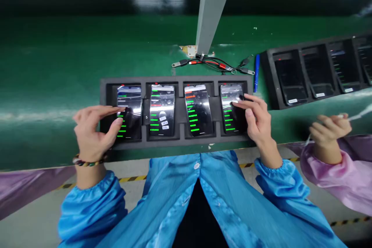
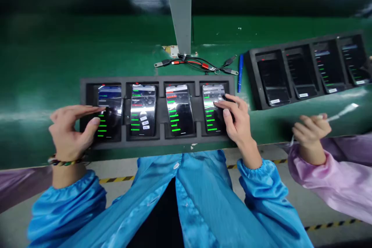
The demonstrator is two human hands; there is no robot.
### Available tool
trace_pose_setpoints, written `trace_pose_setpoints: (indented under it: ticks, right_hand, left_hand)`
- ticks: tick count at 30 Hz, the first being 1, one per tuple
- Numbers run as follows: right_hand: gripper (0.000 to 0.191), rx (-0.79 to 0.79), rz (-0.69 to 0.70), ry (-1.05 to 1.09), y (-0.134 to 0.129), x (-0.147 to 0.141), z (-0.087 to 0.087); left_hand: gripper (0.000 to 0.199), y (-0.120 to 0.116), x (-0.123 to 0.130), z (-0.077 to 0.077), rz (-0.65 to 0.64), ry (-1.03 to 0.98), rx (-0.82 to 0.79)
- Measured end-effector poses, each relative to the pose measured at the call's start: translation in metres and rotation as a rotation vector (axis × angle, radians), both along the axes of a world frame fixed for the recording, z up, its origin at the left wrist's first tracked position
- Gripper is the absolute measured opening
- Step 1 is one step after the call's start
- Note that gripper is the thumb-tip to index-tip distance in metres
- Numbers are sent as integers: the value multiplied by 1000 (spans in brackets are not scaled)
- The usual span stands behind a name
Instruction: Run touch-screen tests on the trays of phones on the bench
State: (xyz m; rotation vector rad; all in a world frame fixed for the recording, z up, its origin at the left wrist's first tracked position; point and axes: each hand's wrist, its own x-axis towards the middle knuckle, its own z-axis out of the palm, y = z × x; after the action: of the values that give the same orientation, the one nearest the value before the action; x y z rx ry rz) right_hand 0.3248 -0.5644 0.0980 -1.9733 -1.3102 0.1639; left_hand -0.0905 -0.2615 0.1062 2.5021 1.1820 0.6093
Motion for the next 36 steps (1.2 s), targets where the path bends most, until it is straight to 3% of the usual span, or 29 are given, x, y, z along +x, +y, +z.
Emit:
trace_pose_setpoints:
  ticks: [11,23,30,36]
  right_hand:
    - [40,-50,9,11,11,10,1]
    - [43,30,66,4,25,40,-1]
    - [43,16,70,9,20,37,0]
    - [41,-47,49,8,22,43,-1]
  left_hand:
    - [39,-2,9,0,-33,2,-4]
    - [38,-12,23,2,-60,-5,71]
    - [33,-32,58,16,-447,77,26]
    - [51,-29,86,11,-415,128,-36]
